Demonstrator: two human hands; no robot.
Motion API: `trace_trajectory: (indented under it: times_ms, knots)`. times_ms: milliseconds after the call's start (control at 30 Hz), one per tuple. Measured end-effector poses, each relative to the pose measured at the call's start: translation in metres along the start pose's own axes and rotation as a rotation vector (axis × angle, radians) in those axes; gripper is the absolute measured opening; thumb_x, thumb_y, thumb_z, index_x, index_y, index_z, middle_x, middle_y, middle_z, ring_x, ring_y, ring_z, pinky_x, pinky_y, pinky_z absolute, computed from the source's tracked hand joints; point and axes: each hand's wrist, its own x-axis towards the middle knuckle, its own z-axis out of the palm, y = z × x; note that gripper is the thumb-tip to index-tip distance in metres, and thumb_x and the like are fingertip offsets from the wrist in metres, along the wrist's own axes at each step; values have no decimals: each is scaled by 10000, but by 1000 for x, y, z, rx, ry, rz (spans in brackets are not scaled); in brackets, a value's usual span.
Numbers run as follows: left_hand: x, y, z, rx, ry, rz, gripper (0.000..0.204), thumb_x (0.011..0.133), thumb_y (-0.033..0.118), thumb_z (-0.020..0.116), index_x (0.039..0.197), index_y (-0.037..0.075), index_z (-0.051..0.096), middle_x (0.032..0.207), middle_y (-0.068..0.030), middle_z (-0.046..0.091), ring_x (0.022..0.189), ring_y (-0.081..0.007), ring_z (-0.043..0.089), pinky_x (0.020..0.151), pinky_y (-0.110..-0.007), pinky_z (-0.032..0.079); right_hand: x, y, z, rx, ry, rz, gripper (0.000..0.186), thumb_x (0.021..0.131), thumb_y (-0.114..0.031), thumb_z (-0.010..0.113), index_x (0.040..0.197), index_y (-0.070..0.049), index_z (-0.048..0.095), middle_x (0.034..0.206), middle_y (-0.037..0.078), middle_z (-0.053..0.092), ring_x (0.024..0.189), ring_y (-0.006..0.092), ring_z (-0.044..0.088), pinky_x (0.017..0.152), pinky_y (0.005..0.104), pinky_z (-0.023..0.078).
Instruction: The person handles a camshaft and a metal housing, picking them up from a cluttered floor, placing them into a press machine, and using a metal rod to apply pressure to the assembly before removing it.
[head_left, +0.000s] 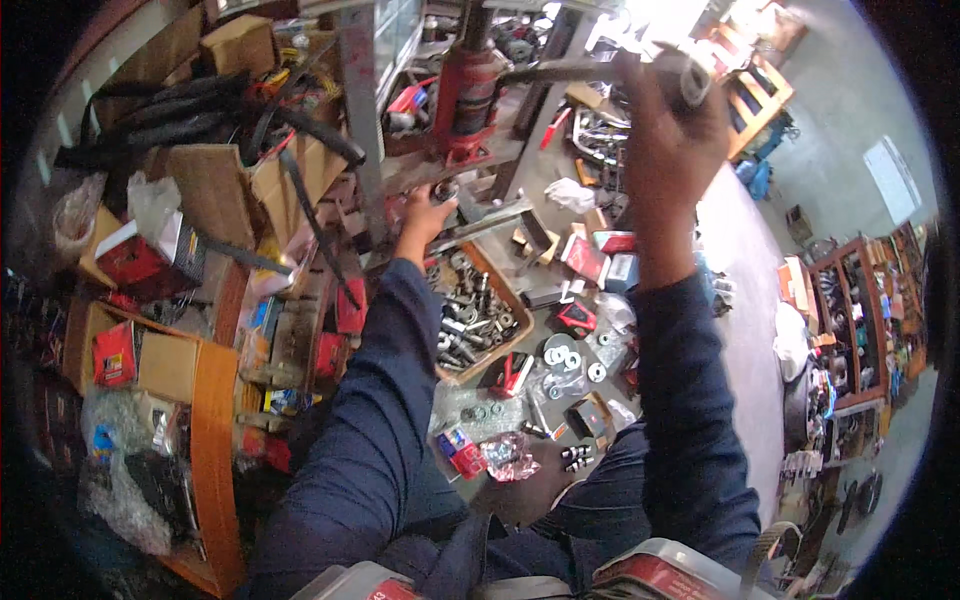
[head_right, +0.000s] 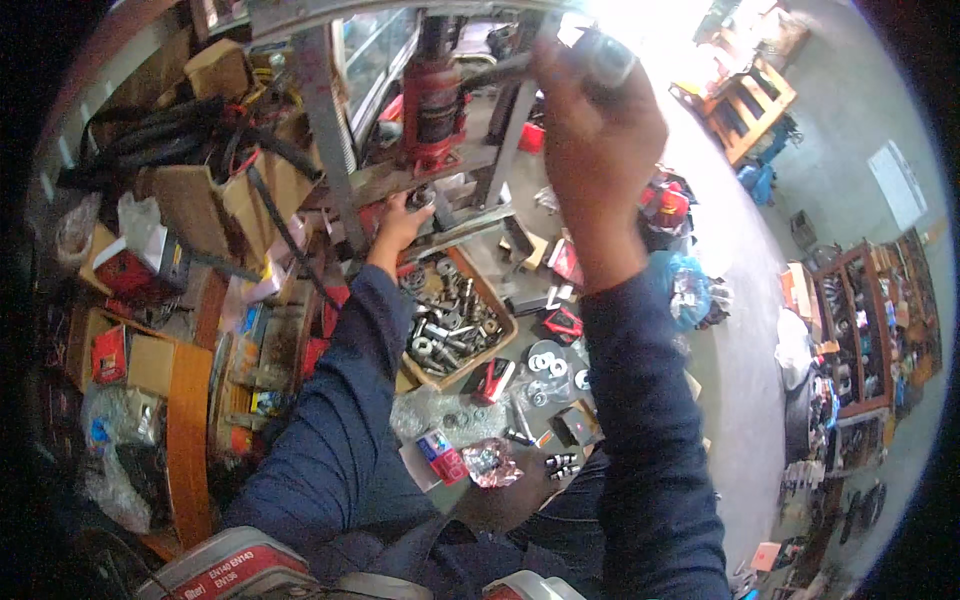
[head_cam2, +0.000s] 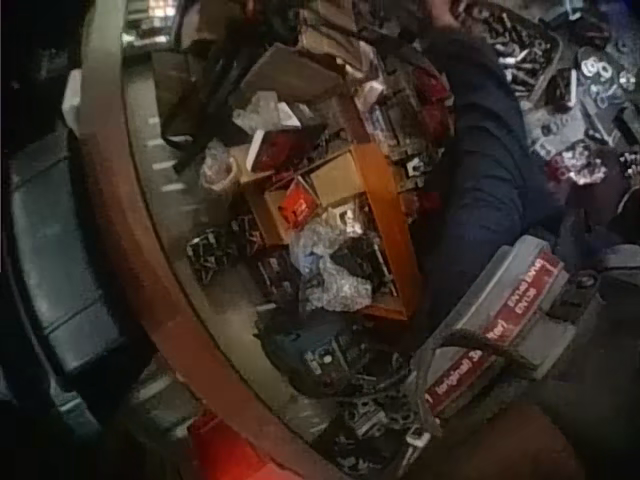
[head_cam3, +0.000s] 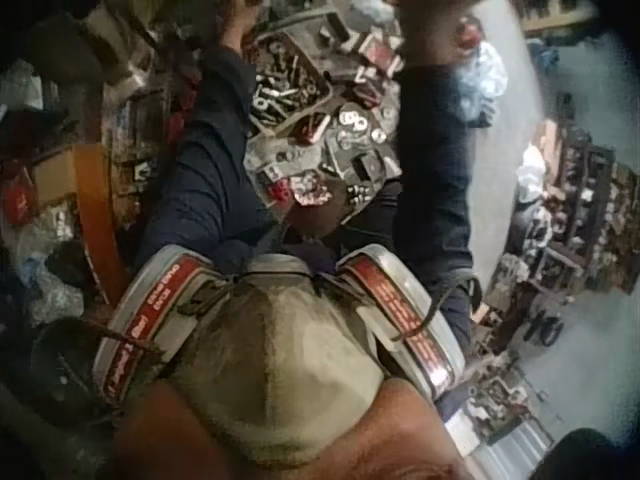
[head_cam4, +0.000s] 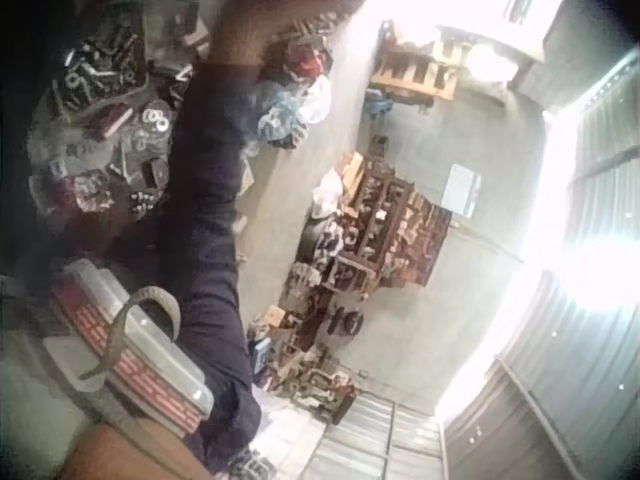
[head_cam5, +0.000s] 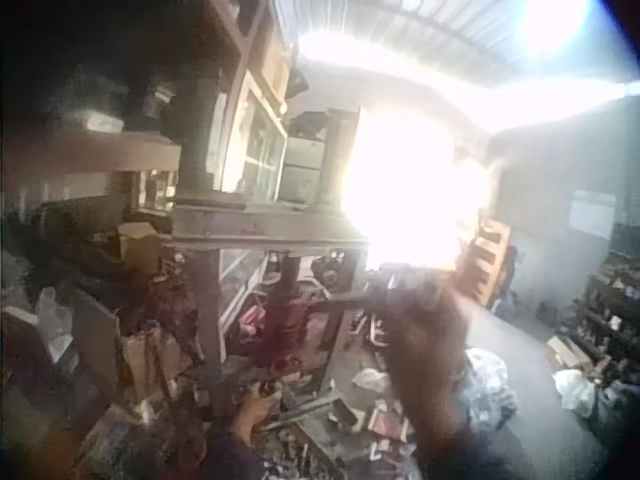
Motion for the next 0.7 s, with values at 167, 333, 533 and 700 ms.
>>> trace_trajectory:
  times_ms: [167, 333, 533, 700]
  knots:
    - [-8, -10, -3, 64, -31, 21, 610, 719, 337, 769, 1214, 35, 579, 1225, -229, 584, 1157, -392, 533, 997, -450, 405, -213, 25, -26, -259, -224, -29, 255, 680, -89, 813, 901, -125, 692, 705, 59, 651, 623, 226, 644, 559, 343, 487]
    - [-16, -6, -15, -13, -51, -139, 627, 720, 335, 768, 1238, 47, 560, 1234, -221, 577, 1176, -385, 517, 1010, -443, 393, -47, -8, -15, -385, -61, 41, 224, 753, -225, 789, 759, -63, 634, 606, 95, 558, 508, 237, 532, 501, 330, 423]
    - [-2, -25, -3, 161, 5, -23, 684, 753, 379, 742, 1301, 35, 520, 1331, -219, 507, 1252, -372, 456, 1041, -443, 369, -142, 10, -7, -321, -119, -221, 226, 714, -47, 790, 913, -74, 684, 724, 92, 637, 643, 231, 632, 591, 323, 483]
    - [3, -23, -4, 71, -115, -232, 772, 754, 403, 746, 1325, -41, 476, 1363, -247, 466, 1286, -373, 424, 1063, -434, 358, -136, 19, -39, -550, -283, -452, 173, 729, -135, 789, 885, -144, 715, 580, 45, 514, 479, 198, 494, 458, 329, 392]
